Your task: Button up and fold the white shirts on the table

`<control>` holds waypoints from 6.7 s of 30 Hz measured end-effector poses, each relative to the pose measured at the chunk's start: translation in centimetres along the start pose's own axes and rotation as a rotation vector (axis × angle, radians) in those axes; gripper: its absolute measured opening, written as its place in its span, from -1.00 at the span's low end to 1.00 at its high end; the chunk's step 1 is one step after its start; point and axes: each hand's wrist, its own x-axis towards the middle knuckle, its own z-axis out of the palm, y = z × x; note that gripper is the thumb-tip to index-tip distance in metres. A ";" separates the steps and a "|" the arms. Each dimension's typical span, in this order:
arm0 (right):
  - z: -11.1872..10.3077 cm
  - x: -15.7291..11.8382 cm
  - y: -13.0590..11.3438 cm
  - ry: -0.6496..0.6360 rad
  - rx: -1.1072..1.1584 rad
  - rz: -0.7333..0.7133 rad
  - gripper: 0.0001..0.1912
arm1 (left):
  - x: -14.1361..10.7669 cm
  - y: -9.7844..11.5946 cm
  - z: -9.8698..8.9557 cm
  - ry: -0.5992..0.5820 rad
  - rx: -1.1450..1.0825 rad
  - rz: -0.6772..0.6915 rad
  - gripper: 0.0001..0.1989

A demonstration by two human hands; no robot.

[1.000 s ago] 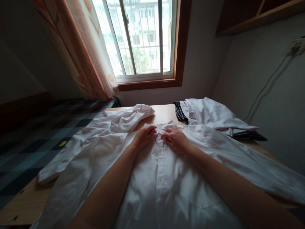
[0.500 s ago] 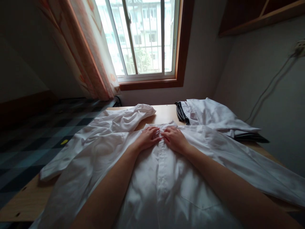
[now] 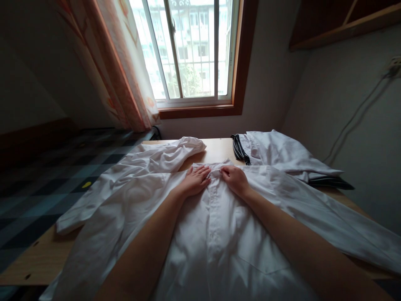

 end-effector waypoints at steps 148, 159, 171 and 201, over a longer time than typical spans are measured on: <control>-5.6 3.7 0.9 -0.147 -0.252 0.038 -0.70 | 1.7 3.2 -2.4 0.243 0.179 -0.221 -0.63; -1.3 -0.2 -1.4 -0.162 -0.170 -0.056 -0.77 | 1.9 1.1 3.2 0.267 -0.066 -0.012 -0.55; -1.3 -0.9 -0.5 -0.126 0.011 -0.094 -0.84 | 0.8 0.3 1.3 0.279 -0.134 0.102 -0.64; -1.6 -2.0 -3.1 -0.205 -0.190 0.013 -0.81 | 0.6 0.3 1.8 0.209 -0.121 0.111 -0.59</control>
